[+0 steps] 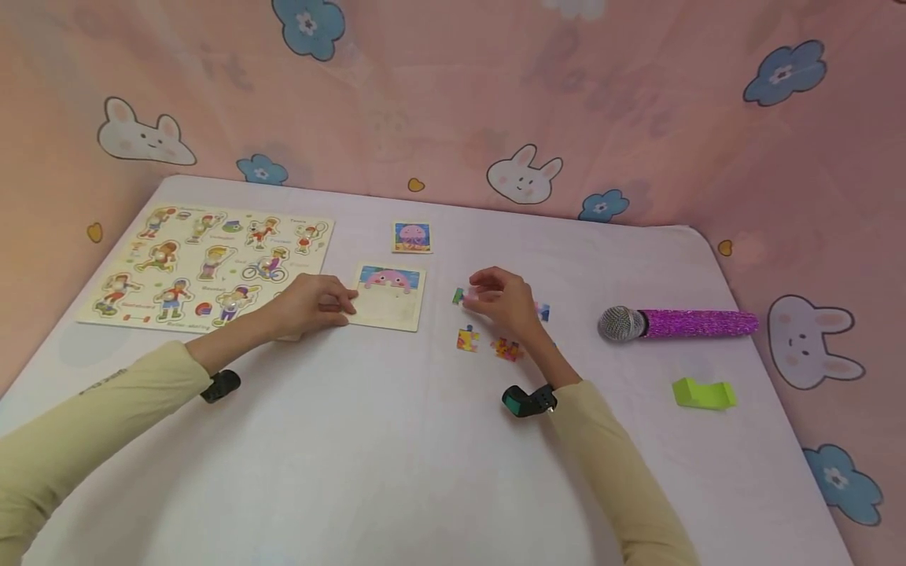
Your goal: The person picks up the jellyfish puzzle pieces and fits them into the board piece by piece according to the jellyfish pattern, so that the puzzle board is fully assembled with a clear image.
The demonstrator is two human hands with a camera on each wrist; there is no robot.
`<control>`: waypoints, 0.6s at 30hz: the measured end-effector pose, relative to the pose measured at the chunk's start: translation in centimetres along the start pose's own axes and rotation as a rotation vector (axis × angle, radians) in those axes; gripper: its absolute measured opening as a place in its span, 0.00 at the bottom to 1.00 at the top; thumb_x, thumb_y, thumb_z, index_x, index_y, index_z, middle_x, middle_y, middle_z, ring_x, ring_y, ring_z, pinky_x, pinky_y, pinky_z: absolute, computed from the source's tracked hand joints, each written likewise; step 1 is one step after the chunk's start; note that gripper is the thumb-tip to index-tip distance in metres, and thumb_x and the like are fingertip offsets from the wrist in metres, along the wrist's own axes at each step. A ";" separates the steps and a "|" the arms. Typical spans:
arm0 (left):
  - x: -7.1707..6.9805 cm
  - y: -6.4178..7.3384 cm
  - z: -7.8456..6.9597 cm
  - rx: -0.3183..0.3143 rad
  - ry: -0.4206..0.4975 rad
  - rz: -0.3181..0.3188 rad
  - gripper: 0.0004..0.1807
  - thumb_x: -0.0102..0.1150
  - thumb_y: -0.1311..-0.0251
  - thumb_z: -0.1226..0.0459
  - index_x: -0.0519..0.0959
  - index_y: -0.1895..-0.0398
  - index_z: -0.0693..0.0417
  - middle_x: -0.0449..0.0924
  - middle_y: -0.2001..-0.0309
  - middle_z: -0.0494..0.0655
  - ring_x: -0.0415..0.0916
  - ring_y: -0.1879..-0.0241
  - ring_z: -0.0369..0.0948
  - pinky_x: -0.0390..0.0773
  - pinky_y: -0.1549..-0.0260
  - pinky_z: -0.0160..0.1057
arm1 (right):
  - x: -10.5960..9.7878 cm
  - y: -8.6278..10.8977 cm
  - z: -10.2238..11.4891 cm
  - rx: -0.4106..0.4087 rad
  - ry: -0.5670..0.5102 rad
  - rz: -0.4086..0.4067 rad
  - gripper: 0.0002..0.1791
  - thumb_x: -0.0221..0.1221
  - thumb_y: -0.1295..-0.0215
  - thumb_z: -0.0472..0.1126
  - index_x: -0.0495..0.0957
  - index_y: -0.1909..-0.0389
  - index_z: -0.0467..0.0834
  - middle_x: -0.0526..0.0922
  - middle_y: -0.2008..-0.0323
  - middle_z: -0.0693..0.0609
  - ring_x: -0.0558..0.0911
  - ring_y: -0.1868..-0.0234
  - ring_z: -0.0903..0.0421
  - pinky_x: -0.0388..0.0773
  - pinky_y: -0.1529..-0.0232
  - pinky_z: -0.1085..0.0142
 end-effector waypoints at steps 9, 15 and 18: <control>-0.1 -0.3 0.5 -0.040 -0.048 0.005 0.04 0.68 0.48 0.73 0.83 0.68 0.63 0.78 0.50 0.57 0.78 0.51 0.48 0.78 0.52 0.41 | 0.2 0.4 -0.6 -0.001 0.074 0.006 0.19 0.68 0.44 0.34 0.77 0.51 0.36 0.82 0.55 0.41 0.80 0.56 0.49 0.75 0.60 0.76; -0.3 -0.4 1.0 -0.089 -0.001 -0.003 0.07 0.69 0.50 0.72 0.82 0.67 0.62 0.78 0.49 0.56 0.78 0.51 0.47 0.77 0.51 0.41 | 0.4 0.2 -0.6 -0.005 0.097 -0.009 0.19 0.68 0.44 0.34 0.77 0.52 0.36 0.82 0.56 0.41 0.81 0.57 0.49 0.77 0.58 0.72; -0.4 -0.4 1.2 -0.090 0.005 -0.015 0.07 0.70 0.50 0.72 0.82 0.68 0.61 0.79 0.50 0.55 0.78 0.51 0.47 0.77 0.51 0.41 | 0.3 0.2 -0.5 -0.016 0.100 -0.019 0.19 0.68 0.45 0.33 0.77 0.52 0.36 0.82 0.57 0.41 0.81 0.58 0.49 0.78 0.58 0.71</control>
Point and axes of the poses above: each hand's wrist, its own y-axis away from the middle knuckle, its own x-axis out of the palm, z = x × y, the point moved 7 cm from there along -y, towards the middle knuckle
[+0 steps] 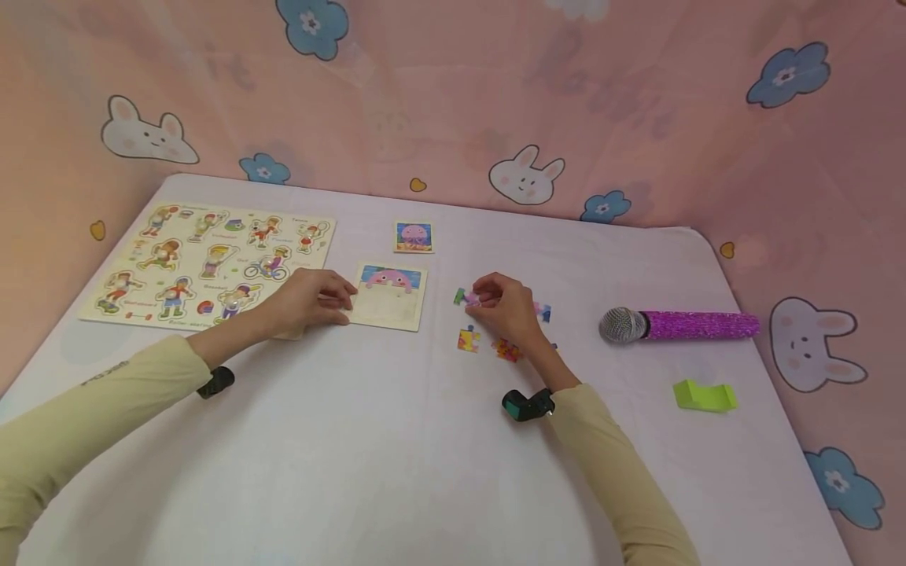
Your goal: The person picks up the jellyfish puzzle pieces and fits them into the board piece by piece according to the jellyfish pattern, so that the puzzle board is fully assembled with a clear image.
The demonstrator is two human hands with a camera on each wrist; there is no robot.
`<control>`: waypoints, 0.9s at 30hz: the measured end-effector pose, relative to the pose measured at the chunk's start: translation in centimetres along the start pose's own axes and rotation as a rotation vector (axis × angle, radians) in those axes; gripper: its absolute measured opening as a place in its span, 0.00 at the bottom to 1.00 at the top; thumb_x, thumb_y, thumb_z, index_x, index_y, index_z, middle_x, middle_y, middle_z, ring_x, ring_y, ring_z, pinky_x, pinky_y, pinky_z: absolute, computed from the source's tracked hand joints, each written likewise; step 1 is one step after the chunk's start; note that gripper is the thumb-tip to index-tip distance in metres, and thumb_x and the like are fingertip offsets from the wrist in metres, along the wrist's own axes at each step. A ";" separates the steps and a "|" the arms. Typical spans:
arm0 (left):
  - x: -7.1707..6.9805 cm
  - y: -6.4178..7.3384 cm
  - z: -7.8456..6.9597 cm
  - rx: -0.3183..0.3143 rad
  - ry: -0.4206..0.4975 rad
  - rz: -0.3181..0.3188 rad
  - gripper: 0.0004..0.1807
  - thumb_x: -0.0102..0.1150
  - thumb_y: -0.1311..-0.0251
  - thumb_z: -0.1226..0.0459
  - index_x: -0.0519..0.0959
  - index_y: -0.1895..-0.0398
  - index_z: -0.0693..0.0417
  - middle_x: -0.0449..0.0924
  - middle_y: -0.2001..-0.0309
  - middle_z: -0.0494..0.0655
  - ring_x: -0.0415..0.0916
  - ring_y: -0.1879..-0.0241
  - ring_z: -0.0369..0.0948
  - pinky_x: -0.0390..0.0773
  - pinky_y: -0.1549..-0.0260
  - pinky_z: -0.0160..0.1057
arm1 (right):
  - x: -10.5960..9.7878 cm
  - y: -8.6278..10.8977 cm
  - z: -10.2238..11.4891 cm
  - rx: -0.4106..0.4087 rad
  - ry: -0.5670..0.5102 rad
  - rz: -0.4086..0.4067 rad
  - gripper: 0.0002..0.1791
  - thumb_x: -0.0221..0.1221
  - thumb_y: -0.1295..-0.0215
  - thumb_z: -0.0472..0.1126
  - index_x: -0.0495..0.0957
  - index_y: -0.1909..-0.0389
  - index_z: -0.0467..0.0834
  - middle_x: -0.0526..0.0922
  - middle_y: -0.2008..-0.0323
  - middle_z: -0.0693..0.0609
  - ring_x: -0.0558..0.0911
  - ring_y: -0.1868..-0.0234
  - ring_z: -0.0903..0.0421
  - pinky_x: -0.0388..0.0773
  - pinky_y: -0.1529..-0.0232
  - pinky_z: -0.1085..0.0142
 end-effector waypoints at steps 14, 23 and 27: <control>-0.2 -0.1 0.3 -0.033 0.018 -0.005 0.08 0.70 0.51 0.72 0.81 0.68 0.61 0.81 0.50 0.56 0.79 0.50 0.48 0.78 0.52 0.40 | -0.3 0.2 0.2 -0.007 0.005 -0.021 0.17 0.68 0.45 0.33 0.78 0.54 0.35 0.83 0.58 0.40 0.83 0.60 0.49 0.76 0.62 0.77; -0.3 -0.2 0.0 -0.058 -0.003 0.008 0.08 0.71 0.52 0.73 0.82 0.68 0.61 0.82 0.51 0.56 0.79 0.50 0.48 0.78 0.53 0.41 | -0.4 -0.2 -0.1 -0.029 -0.024 0.013 0.16 0.69 0.46 0.34 0.79 0.56 0.34 0.83 0.59 0.40 0.83 0.60 0.49 0.76 0.63 0.78; -0.2 -0.1 0.1 -0.048 -0.009 0.009 0.09 0.71 0.51 0.72 0.82 0.67 0.61 0.81 0.52 0.56 0.78 0.49 0.48 0.78 0.52 0.41 | -0.5 -0.2 0.2 -0.073 -0.034 0.037 0.17 0.69 0.47 0.32 0.78 0.56 0.33 0.83 0.59 0.39 0.84 0.58 0.48 0.79 0.59 0.71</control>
Point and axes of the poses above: each hand's wrist, its own y-axis away from the middle knuckle, its own x-axis out of the palm, z = x × y, the point moved 7 cm from there along -y, towards the middle knuckle
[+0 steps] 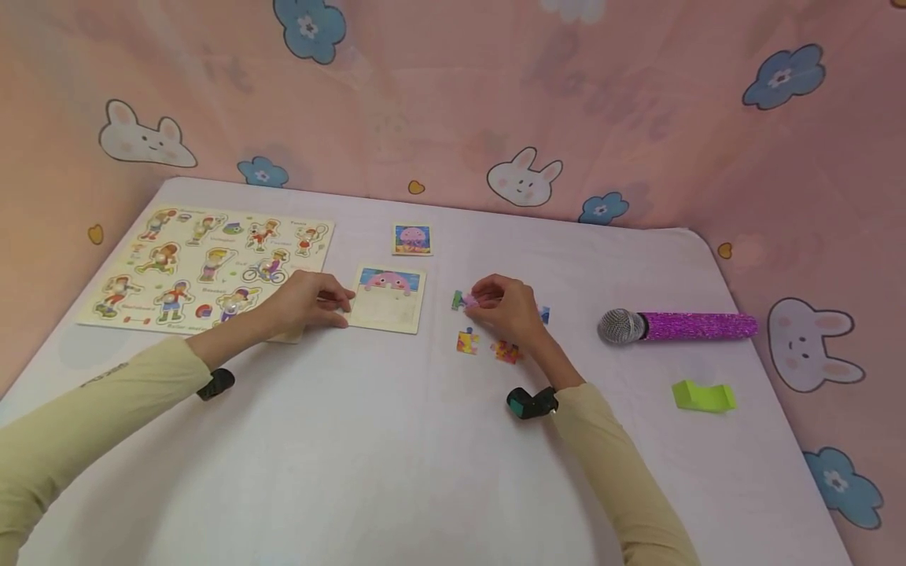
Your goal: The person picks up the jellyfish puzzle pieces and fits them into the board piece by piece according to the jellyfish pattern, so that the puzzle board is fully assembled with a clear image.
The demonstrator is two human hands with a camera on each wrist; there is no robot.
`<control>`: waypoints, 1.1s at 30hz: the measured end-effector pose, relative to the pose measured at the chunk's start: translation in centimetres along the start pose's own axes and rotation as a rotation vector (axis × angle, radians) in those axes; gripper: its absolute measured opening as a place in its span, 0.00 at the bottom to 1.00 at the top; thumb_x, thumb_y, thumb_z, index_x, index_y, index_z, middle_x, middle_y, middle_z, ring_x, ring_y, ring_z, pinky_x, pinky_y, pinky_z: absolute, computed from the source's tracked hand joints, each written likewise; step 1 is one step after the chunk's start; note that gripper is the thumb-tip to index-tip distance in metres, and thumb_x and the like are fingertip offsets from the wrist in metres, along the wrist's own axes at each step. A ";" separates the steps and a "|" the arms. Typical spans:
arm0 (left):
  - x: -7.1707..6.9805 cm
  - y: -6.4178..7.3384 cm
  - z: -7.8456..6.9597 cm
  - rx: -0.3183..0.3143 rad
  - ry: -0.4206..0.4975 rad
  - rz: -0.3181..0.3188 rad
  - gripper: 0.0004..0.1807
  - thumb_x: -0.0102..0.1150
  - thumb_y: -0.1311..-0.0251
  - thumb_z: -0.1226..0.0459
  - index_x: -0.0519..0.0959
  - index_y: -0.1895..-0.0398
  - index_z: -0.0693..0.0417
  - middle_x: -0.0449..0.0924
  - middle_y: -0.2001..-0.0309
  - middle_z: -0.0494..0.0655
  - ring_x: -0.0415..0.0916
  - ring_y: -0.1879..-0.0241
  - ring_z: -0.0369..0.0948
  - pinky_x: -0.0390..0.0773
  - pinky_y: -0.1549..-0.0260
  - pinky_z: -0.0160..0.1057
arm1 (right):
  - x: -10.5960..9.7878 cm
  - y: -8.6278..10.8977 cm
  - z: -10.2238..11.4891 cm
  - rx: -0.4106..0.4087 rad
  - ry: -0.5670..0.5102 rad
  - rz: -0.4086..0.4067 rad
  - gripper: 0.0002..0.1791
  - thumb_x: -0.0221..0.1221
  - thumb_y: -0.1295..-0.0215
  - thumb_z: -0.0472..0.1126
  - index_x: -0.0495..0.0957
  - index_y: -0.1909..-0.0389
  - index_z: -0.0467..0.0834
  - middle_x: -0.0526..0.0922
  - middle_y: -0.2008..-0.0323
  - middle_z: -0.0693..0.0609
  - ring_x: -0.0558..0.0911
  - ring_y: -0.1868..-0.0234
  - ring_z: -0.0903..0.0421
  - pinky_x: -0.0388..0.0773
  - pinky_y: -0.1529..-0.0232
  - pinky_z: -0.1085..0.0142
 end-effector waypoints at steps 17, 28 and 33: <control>0.1 0.0 0.3 0.016 0.006 -0.005 0.07 0.71 0.51 0.71 0.80 0.70 0.59 0.81 0.51 0.54 0.78 0.50 0.47 0.77 0.51 0.41 | 0.8 -0.5 -0.6 0.034 -0.205 0.100 0.19 0.68 0.45 0.33 0.77 0.52 0.34 0.81 0.55 0.41 0.82 0.56 0.52 0.77 0.56 0.74; 0.1 0.0 -0.1 0.012 -0.033 0.002 0.05 0.70 0.50 0.70 0.82 0.72 0.59 0.81 0.52 0.53 0.78 0.51 0.46 0.77 0.55 0.40 | 2.0 -1.3 0.1 0.037 -0.291 0.092 0.20 0.69 0.46 0.35 0.78 0.53 0.33 0.82 0.53 0.40 0.83 0.56 0.55 0.77 0.54 0.72; 0.1 0.0 -0.2 0.014 -0.028 0.003 0.04 0.70 0.50 0.71 0.82 0.72 0.59 0.80 0.52 0.54 0.78 0.52 0.47 0.77 0.56 0.40 | 2.7 -1.6 0.6 0.035 -0.312 0.080 0.19 0.69 0.46 0.34 0.78 0.53 0.34 0.82 0.54 0.40 0.83 0.57 0.55 0.78 0.54 0.70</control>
Point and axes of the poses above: each hand's wrist, its own y-axis away from the middle knuckle, its own x-axis out of the palm, z = x × y, the point moved 7 cm from there along -y, towards the middle knuckle
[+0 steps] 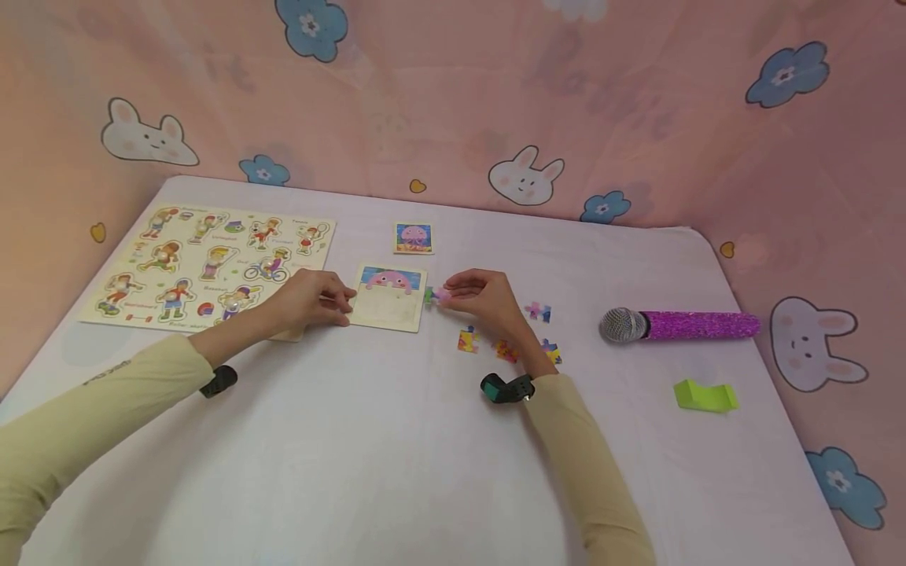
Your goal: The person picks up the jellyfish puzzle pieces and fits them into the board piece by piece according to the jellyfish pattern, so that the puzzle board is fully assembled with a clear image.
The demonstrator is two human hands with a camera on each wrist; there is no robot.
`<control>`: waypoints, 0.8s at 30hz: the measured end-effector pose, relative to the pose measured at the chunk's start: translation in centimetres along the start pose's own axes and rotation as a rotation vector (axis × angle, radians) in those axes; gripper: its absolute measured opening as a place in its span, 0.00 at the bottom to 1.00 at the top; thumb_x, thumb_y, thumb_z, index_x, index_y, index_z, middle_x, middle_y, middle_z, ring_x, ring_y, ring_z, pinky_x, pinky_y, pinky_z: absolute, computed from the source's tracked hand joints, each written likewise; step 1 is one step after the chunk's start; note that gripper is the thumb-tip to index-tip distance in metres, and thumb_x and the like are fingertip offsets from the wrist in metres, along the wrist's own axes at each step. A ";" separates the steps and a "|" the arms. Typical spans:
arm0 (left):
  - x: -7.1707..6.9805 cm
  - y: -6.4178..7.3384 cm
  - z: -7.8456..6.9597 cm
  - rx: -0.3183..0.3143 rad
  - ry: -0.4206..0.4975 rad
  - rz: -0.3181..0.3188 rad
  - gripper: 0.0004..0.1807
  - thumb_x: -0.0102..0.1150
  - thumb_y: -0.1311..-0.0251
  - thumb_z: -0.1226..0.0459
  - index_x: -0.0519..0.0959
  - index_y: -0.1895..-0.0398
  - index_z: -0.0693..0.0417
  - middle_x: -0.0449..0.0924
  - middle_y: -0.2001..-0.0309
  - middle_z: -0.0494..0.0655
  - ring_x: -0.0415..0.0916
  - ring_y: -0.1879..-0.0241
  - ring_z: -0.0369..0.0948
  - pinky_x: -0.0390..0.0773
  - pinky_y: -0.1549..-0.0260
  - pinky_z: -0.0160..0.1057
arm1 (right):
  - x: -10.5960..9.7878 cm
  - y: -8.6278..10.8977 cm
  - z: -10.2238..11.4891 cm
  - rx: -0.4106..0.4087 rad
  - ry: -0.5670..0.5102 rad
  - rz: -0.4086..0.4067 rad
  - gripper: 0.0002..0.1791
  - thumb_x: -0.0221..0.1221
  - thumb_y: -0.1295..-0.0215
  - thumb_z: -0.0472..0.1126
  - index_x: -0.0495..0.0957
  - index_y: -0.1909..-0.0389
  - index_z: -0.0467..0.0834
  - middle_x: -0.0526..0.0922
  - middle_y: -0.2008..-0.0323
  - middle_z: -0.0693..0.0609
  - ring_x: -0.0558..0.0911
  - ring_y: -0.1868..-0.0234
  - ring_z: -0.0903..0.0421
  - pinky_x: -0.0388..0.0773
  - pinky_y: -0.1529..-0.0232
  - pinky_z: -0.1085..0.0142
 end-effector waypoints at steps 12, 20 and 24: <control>0.2 -0.1 0.2 -0.011 0.010 -0.001 0.04 0.69 0.49 0.72 0.82 0.71 0.60 0.80 0.52 0.55 0.77 0.52 0.48 0.76 0.56 0.39 | 2.2 -1.0 0.8 -0.003 -0.056 -0.002 0.18 0.69 0.47 0.32 0.79 0.55 0.34 0.84 0.56 0.42 0.84 0.58 0.55 0.79 0.55 0.69; 0.0 0.0 -0.2 -0.014 0.019 -0.003 0.05 0.69 0.50 0.72 0.83 0.71 0.61 0.80 0.52 0.55 0.78 0.51 0.48 0.77 0.53 0.42 | 4.0 -1.9 1.5 -0.029 -0.084 -0.006 0.18 0.70 0.48 0.31 0.79 0.57 0.32 0.84 0.57 0.40 0.85 0.61 0.55 0.80 0.56 0.68; 0.0 0.0 -0.3 0.000 0.010 -0.005 0.05 0.70 0.50 0.72 0.83 0.71 0.62 0.80 0.53 0.55 0.78 0.51 0.48 0.77 0.53 0.43 | 5.0 -2.1 2.0 -0.064 -0.102 0.006 0.17 0.70 0.49 0.31 0.79 0.58 0.31 0.84 0.58 0.39 0.85 0.61 0.54 0.80 0.56 0.67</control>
Point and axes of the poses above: each hand's wrist, its own y-axis away from the middle knuckle, its own x-axis out of the palm, z = x × y, the point moved 7 cm from there along -y, towards the middle knuckle
